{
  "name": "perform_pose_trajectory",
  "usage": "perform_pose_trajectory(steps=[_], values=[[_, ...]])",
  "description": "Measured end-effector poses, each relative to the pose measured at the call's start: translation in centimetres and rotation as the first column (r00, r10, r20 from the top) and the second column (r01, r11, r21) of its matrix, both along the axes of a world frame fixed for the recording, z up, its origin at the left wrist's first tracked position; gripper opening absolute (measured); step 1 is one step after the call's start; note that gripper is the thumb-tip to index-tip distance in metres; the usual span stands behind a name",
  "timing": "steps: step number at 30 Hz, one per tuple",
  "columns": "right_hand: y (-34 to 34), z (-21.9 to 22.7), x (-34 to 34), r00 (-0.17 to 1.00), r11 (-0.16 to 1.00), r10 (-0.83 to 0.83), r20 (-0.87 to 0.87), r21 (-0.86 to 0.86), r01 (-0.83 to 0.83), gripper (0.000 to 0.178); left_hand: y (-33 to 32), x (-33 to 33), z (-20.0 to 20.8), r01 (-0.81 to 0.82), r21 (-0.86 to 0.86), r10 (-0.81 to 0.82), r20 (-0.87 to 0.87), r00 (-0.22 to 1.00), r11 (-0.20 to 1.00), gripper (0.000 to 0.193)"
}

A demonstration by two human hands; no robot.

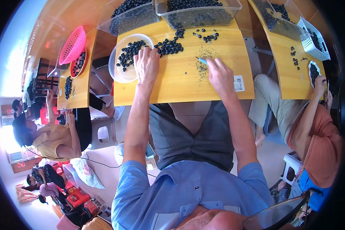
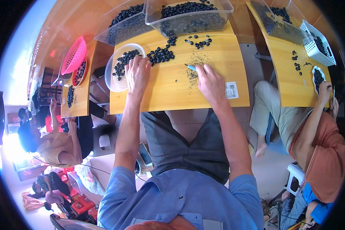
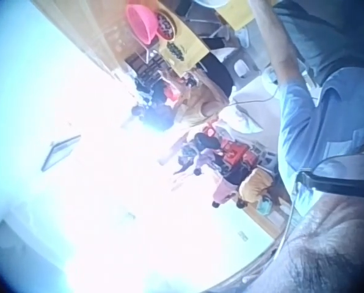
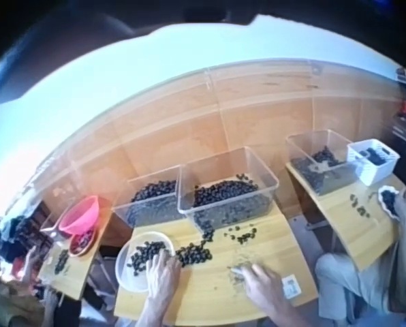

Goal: The person trims small black items one by one using a handheld tool and places them onto the table and a plate.

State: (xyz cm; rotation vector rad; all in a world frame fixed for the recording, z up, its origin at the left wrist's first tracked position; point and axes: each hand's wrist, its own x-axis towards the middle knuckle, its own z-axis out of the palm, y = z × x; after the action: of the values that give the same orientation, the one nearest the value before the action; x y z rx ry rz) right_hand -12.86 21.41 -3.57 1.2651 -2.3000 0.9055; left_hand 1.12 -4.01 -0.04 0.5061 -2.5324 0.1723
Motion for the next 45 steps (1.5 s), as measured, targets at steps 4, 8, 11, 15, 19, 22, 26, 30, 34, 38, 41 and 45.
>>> perform_pose_trajectory(steps=[4,8,11,15,19,22,26,30,34,38,41,45], values=[[-0.1,0.1,0.0,1.000,1.000,0.005,-0.004,0.008,-0.004,0.029,0.2,1.1,-0.4,0.024,-0.137,-0.029,-0.040,0.999,0.990,0.022],[-0.1,0.5,0.2,1.000,1.000,-0.002,-0.002,0.014,0.002,0.026,2.1,0.8,-1.9,0.069,0.112,-0.067,-0.017,0.998,0.991,0.027],[0.0,0.6,0.0,1.000,1.000,0.008,-0.009,0.020,-0.008,0.025,2.3,-0.4,-2.5,0.008,0.119,-0.011,0.028,1.000,0.993,0.023],[-0.2,0.6,0.2,1.000,1.000,0.024,0.001,-0.001,-0.024,0.024,2.2,-0.7,-2.5,-0.017,0.216,0.017,0.001,1.000,0.976,0.017],[0.1,0.5,0.2,0.999,1.000,0.020,0.025,0.019,-0.021,0.024,3.0,-0.5,-1.8,0.028,0.390,-0.011,-0.045,0.999,0.921,0.022],[0.0,0.5,0.1,1.000,1.000,0.026,0.007,0.009,-0.026,0.026,3.2,-0.4,-2.0,-0.002,0.396,0.056,-0.125,0.991,0.918,0.023],[0.1,0.4,0.0,1.000,1.000,0.023,0.009,0.019,-0.023,0.026,2.9,-0.5,-2.6,-0.018,0.409,0.049,-0.067,0.997,0.912,0.029],[0.0,0.1,-0.1,1.000,1.000,0.018,0.002,-0.001,-0.018,0.026,4.3,-1.0,-2.1,-0.008,0.463,0.071,-0.118,0.990,0.886,0.036],[0.0,0.4,0.1,1.000,1.000,0.014,0.005,0.018,-0.014,0.026,4.1,-0.9,-2.3,0.058,0.470,0.002,-0.127,0.992,0.881,0.036],[0.0,0.3,0.2,1.000,1.000,0.010,-0.004,0.017,-0.010,0.026,4.2,-1.2,-2.3,0.043,0.490,0.054,-0.184,0.981,0.871,0.032],[0.1,0.2,0.1,1.000,1.000,0.025,-0.006,0.001,-0.025,0.026,4.7,-1.6,-1.8,0.021,0.500,0.079,-0.179,0.981,0.866,0.027],[-0.2,0.6,0.3,0.999,0.999,0.037,0.007,0.004,-0.037,0.028,3.8,-1.7,-3.0,-0.024,0.479,0.102,-0.137,0.985,0.878,0.024]])
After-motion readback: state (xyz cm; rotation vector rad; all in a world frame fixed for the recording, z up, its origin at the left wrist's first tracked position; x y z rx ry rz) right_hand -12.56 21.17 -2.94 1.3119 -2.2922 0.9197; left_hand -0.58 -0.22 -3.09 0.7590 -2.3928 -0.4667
